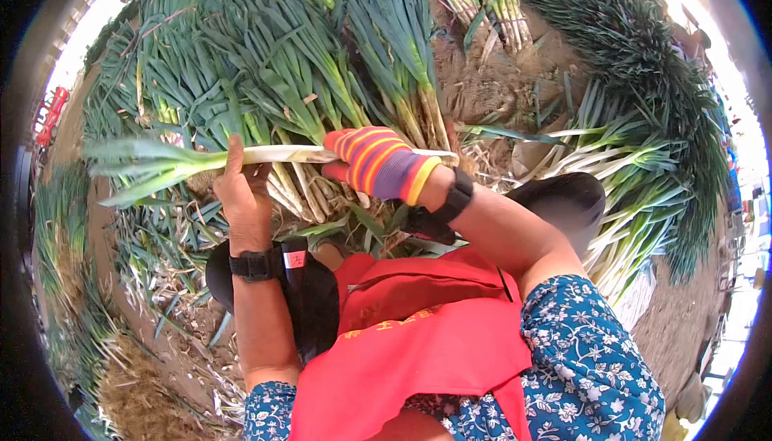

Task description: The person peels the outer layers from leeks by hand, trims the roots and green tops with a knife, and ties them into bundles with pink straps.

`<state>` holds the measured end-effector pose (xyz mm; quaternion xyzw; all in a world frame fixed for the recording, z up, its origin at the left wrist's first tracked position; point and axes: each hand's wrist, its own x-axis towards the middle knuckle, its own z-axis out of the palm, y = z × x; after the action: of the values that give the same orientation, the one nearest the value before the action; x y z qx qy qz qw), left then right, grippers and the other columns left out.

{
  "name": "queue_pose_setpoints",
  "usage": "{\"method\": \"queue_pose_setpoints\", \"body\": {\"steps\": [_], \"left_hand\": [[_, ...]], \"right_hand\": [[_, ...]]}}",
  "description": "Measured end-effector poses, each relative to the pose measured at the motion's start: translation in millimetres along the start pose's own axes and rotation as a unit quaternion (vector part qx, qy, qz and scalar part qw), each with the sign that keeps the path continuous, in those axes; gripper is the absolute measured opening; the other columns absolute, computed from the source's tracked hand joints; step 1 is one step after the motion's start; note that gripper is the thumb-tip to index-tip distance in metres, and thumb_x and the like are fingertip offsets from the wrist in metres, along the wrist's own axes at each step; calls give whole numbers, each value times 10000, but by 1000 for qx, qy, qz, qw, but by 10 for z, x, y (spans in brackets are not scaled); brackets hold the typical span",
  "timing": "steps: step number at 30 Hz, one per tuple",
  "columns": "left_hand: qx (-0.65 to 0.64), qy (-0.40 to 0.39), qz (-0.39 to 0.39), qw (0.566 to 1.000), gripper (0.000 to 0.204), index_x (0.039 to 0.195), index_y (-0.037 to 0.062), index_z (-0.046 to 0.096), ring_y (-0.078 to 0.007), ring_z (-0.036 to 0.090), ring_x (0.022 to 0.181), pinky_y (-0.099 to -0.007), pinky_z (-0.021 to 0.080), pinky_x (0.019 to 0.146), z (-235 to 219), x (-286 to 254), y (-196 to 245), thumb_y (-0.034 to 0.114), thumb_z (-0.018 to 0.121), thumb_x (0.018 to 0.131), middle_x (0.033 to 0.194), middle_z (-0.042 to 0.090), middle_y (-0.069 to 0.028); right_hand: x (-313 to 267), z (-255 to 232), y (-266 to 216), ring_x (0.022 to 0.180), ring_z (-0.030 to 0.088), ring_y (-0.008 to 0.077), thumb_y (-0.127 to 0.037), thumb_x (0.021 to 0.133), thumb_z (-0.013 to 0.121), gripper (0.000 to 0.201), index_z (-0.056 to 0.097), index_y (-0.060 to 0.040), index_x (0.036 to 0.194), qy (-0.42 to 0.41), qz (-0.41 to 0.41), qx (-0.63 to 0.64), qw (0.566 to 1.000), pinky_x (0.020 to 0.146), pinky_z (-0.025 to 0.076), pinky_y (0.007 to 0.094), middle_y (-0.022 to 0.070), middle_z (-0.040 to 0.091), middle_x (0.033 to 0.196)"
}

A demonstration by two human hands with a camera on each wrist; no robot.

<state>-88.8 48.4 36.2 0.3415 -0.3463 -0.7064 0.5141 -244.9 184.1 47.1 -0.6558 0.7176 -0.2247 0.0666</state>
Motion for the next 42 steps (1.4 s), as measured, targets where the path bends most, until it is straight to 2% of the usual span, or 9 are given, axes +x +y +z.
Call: {"method": "queue_pose_setpoints", "body": {"steps": [3,9,15,25,27,30,36,38,42], "left_hand": [[-32,-140,-102,984,179,934,15,541,-221,615,747,-331,517,632,-60,-78,78,103,624,801,822,622,-122],[43,-199,-84,975,162,929,4,551,-248,615,786,-361,532,670,35,-170,11,106,601,812,860,614,-133],[32,-171,-84,981,156,919,-26,544,-253,617,768,-372,547,672,-17,-102,-44,90,581,821,860,603,-136],[-7,-98,-64,993,127,872,-32,546,-239,610,733,-379,571,614,-88,-43,29,14,616,777,787,581,-108],[-13,-76,-67,995,131,872,-25,547,-248,612,706,-393,571,615,-167,33,-30,0,621,767,795,581,-110],[46,-71,-39,996,134,867,-41,538,-263,618,707,-389,581,565,-115,-64,-73,-28,615,757,814,581,-117],[128,-47,5,991,163,861,-75,532,-230,614,585,-312,564,455,28,-96,-156,-6,630,750,776,593,-142],[139,-6,20,990,172,860,-66,538,-211,597,513,-277,537,412,13,6,-2,4,642,742,715,593,-128],[126,36,13,991,194,851,-65,542,-204,592,495,-266,520,402,61,81,-142,25,668,733,695,595,-132]], "right_hand": [[5,-57,-1,755,577,360,-335,774,620,353,582,-11,909,-89,54,134,986,630,444,403,166,604,860],[67,275,-52,799,578,329,-196,697,726,379,590,3,989,124,-9,226,966,734,460,364,160,592,860],[107,176,-139,711,533,278,-175,562,745,292,561,-70,763,278,-132,-41,951,617,410,387,67,550,771],[-346,-300,4,546,509,281,-202,770,650,194,576,-24,791,-149,2,398,905,510,412,341,141,554,633],[-619,102,445,575,535,240,-254,750,645,231,593,-38,812,-126,-38,140,981,540,427,332,130,564,656],[-1174,913,1210,668,587,261,-310,755,616,266,626,-59,843,-334,81,-93,935,620,470,367,126,595,721],[-1886,1364,1750,809,610,277,-380,659,616,437,629,-40,932,-301,403,-14,864,693,482,380,171,627,911],[-2372,1785,2426,876,608,257,-267,694,597,314,658,-51,915,-87,138,-124,979,733,478,376,119,634,854],[-1871,1189,1842,851,587,336,-345,739,575,363,567,-86,993,-285,14,-102,953,712,469,414,170,590,931]]}}
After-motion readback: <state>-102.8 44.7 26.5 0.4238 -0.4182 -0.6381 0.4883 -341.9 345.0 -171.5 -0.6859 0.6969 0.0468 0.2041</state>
